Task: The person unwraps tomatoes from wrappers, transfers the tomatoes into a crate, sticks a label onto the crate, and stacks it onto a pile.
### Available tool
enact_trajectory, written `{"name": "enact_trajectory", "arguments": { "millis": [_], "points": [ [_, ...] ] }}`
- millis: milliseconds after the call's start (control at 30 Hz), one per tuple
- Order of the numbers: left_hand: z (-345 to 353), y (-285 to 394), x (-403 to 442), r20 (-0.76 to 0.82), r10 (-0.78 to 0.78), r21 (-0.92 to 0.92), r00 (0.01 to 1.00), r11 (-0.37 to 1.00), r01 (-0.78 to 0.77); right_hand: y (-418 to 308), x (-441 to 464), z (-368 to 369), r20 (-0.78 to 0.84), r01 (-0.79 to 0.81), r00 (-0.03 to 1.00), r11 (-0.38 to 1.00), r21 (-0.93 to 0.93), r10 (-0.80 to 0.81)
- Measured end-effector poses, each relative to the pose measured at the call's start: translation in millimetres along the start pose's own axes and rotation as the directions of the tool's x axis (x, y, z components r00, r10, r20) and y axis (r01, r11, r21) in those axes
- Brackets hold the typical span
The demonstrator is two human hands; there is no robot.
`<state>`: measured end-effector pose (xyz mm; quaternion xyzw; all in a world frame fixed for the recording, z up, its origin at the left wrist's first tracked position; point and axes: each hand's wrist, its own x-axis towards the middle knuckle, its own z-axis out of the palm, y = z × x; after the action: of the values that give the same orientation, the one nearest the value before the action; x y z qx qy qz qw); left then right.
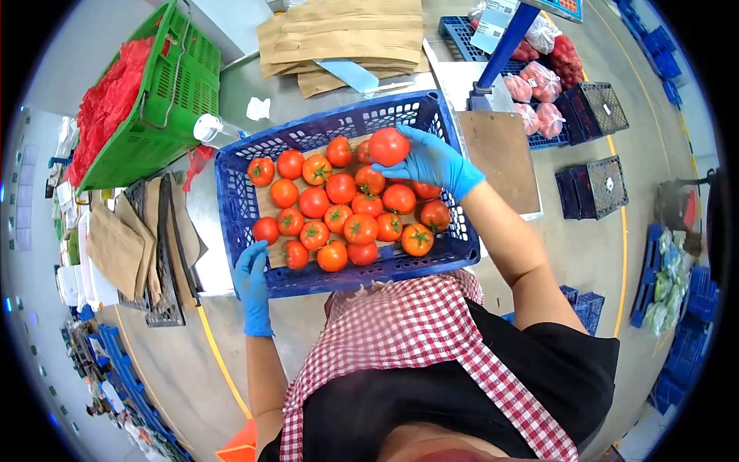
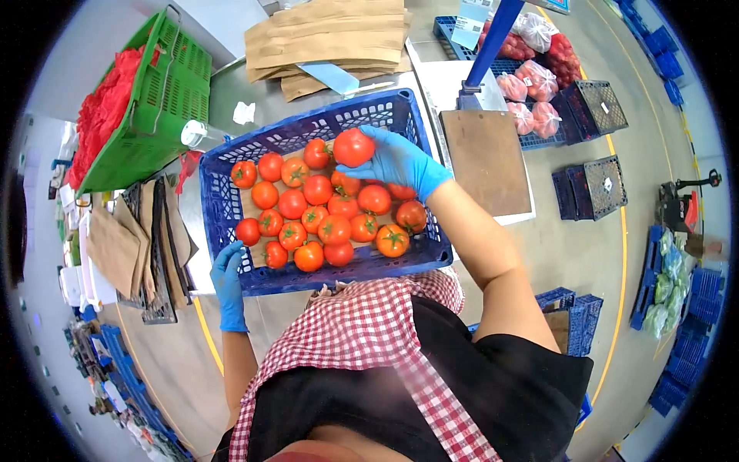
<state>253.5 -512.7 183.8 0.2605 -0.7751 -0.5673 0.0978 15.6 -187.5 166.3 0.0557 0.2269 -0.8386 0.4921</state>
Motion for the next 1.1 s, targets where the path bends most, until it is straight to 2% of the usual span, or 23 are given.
{"name": "enact_trajectory", "arguments": {
  "millis": [67,200,333,467,533,567,633,733,867,933,1000,1067,1100],
  "points": [
    [8.1,8.2,-1.1,0.018,0.02,0.009,1.0,1.0,-0.02,3.6,-2.7,7.2,0.063,0.002,0.998,0.998,0.07,-0.007],
    [28.4,15.2,-2.6,0.065,0.064,0.036,0.996,0.997,-0.067,8.4,-13.2,13.5,0.117,0.057,0.992,0.998,0.001,-0.057],
    [66.5,23.7,-7.6,0.106,0.056,-0.065,0.993,0.997,-0.049,14.6,-25.0,23.7,0.127,-0.014,0.992,0.999,0.05,0.007],
    [110.7,83.9,-6.7,0.289,0.156,-0.27,0.945,0.96,-0.075,31.1,-35.5,50.4,0.115,0.01,0.993,1.0,0.0,-0.01],
    [124.3,106.9,-5.6,0.403,0.219,-0.263,0.889,0.958,-0.117,42.5,-43.9,73.7,0.139,0.044,0.99,0.998,-0.043,-0.038],
    [129.9,108.8,-1.8,0.442,0.232,-0.361,0.866,0.93,-0.065,47.0,-46.8,88.6,0.196,0.042,0.98,0.998,-0.045,-0.033],
    [134.3,115.3,0.3,0.472,0.238,-0.508,0.849,0.86,0.041,61.3,-41.7,89.1,0.143,0.117,0.984,0.989,-0.087,-0.104],
    [123.7,109.3,7.2,0.536,0.256,-0.571,0.805,0.812,0.122,70.2,-43.9,101.0,0.112,0.181,0.98,0.965,-0.187,-0.163],
    [102.7,100.0,13.3,0.537,0.267,-0.579,0.8,0.807,0.119,85.1,-37.6,109.7,0.042,0.173,0.985,0.952,-0.252,-0.168],
    [95.8,94.0,12.4,0.501,0.244,-0.584,0.83,0.803,0.117,93.9,-32.0,120.0,0.004,0.156,0.987,0.947,-0.281,-0.161],
    [89.6,82.8,14.4,0.446,0.259,-0.553,0.857,0.832,0.036,105.2,-23.7,122.5,-0.036,0.166,0.982,0.939,-0.302,-0.185],
    [79.3,79.6,14.2,0.439,0.263,-0.562,0.859,0.826,0.035,113.4,-16.7,127.5,-0.044,0.134,0.986,0.923,-0.359,-0.161],
    [70.3,81.8,12.3,0.472,0.177,-0.58,0.864,0.8,0.153,117.0,-17.0,138.1,-0.11,0.091,0.982,0.889,-0.448,-0.156]
  ]
}}
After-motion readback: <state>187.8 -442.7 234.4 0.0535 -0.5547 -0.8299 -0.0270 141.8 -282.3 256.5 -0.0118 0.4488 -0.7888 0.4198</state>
